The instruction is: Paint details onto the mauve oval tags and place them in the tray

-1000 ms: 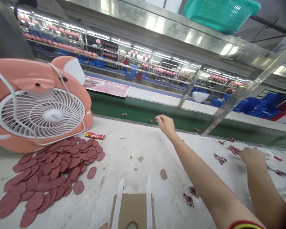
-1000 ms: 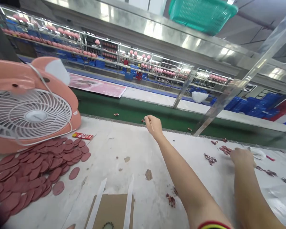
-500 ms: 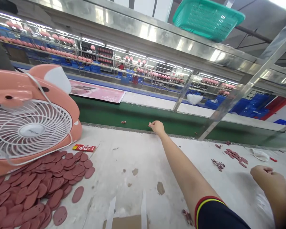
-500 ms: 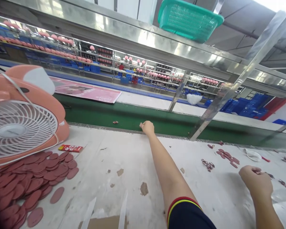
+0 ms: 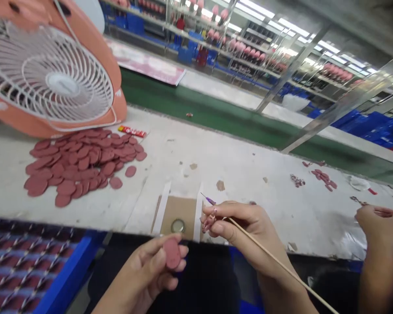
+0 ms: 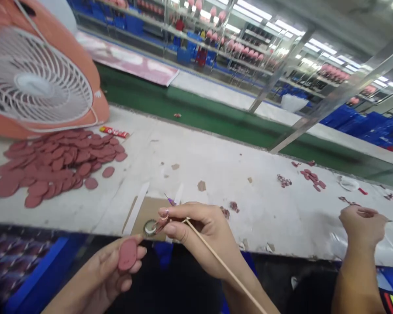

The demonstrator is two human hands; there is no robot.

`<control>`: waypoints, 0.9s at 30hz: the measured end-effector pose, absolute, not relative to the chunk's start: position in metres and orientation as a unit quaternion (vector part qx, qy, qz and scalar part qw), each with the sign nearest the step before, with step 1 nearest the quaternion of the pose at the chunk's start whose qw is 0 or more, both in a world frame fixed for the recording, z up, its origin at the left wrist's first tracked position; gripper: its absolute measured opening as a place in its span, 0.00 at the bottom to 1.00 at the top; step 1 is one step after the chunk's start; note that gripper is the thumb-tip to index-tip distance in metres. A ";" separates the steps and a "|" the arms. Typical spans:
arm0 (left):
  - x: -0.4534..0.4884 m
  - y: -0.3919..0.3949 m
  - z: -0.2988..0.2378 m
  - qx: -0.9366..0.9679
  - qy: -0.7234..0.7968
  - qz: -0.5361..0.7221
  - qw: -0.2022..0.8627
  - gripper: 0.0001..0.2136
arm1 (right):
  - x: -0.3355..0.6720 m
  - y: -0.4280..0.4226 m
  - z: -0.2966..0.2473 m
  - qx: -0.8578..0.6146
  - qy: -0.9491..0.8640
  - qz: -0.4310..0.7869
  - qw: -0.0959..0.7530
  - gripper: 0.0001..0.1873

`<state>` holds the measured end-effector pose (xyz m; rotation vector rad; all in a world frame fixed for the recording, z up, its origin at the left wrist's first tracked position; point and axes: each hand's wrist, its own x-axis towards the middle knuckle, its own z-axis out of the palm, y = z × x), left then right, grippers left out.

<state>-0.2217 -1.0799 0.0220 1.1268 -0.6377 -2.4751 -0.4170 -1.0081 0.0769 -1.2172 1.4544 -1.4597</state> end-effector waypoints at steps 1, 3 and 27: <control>-0.222 -1.077 0.024 0.390 -0.223 -0.878 0.166 0.16 | -0.410 -1.000 0.074 -0.475 0.563 -0.566 0.370 0.10; -0.223 -1.072 0.026 0.369 -0.222 -0.890 0.149 0.16 | -0.400 -0.991 0.070 -0.502 0.575 -0.540 0.355 0.10; -0.214 -1.067 0.009 0.290 -0.234 -0.922 0.103 0.10 | -0.389 -0.987 0.069 -0.618 0.603 -0.397 0.312 0.10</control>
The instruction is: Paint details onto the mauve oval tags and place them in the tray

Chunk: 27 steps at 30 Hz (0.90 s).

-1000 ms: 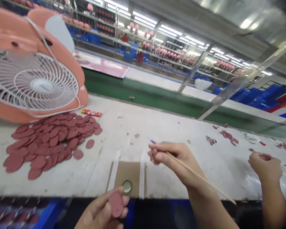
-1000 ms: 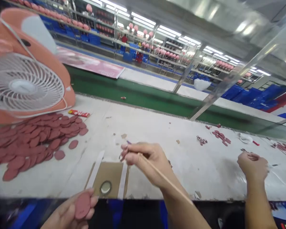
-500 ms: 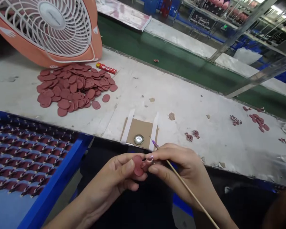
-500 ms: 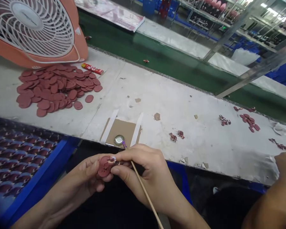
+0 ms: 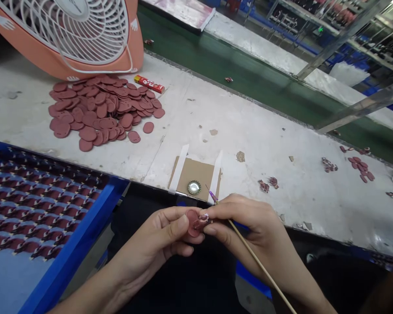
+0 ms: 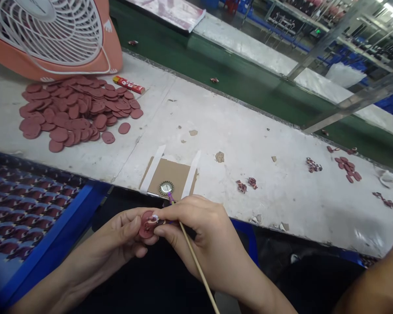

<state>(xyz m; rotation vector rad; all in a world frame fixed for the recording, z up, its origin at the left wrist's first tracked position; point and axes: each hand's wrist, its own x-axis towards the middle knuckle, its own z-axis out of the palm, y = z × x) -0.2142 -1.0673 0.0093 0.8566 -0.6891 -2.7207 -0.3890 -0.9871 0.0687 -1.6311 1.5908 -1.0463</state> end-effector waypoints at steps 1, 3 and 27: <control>-0.214 -1.067 0.009 0.290 -0.235 -0.922 0.104 0.10 | -0.389 -0.988 0.069 -0.625 0.601 -0.391 0.309 0.10; -0.213 -1.067 0.009 0.289 -0.237 -0.922 0.104 0.10 | -0.389 -0.988 0.070 -0.634 0.598 -0.384 0.305 0.10; -0.214 -1.064 0.002 0.297 -0.200 -0.928 0.107 0.08 | -0.388 -0.992 0.073 -0.671 0.605 -0.322 0.283 0.06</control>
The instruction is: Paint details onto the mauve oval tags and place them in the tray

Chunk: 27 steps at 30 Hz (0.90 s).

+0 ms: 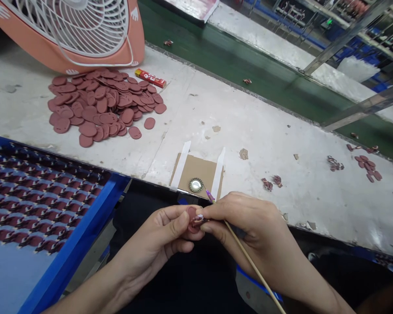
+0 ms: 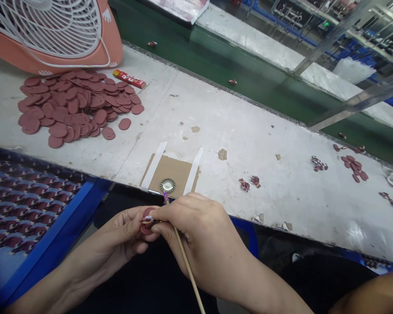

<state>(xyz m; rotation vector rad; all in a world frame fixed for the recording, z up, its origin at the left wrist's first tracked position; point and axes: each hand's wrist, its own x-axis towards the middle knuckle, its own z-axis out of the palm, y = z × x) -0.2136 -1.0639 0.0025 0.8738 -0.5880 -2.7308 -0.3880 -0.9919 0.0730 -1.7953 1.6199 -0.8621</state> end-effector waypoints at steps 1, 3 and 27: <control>-0.214 -1.064 0.002 0.301 -0.192 -0.928 0.107 0.08 | -0.388 -0.992 0.073 -0.672 0.605 -0.322 0.281 0.06; -0.215 -1.064 0.003 0.308 -0.178 -0.928 0.109 0.08 | -0.387 -0.992 0.072 -0.676 0.602 -0.322 0.278 0.06; -0.215 -1.062 0.005 0.330 -0.112 -0.930 0.117 0.06 | -0.383 -0.998 0.071 -0.696 0.588 -0.313 0.266 0.06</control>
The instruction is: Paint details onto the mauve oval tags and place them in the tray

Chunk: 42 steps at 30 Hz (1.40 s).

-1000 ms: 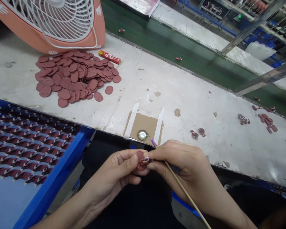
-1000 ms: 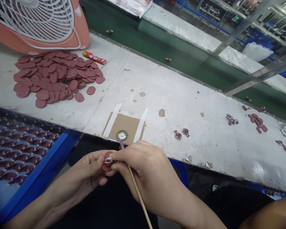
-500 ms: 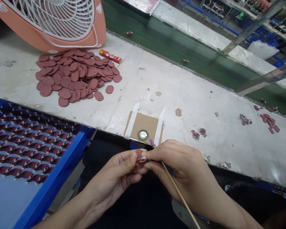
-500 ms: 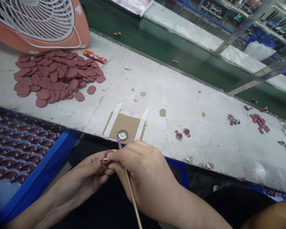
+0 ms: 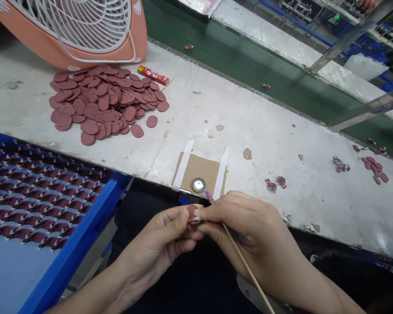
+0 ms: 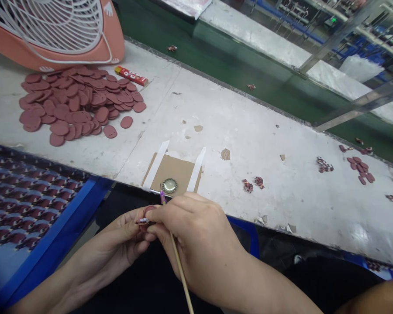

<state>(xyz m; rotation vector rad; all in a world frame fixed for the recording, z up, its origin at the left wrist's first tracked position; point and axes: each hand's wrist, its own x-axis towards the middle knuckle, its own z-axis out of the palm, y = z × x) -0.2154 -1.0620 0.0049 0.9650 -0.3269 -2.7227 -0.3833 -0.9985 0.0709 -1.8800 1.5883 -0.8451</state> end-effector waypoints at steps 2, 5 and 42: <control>-0.216 -1.062 0.005 0.326 -0.113 -0.931 0.119 0.06 | -0.384 -0.999 0.071 -0.696 0.587 -0.316 0.267 0.06; -0.216 -1.062 0.005 0.326 -0.118 -0.931 0.116 0.07 | -0.384 -1.000 0.071 -0.696 0.587 -0.312 0.272 0.06; -0.206 -1.077 0.023 0.296 -0.234 -0.899 0.222 0.11 | -0.395 -0.981 0.074 -0.711 0.564 -0.386 0.165 0.19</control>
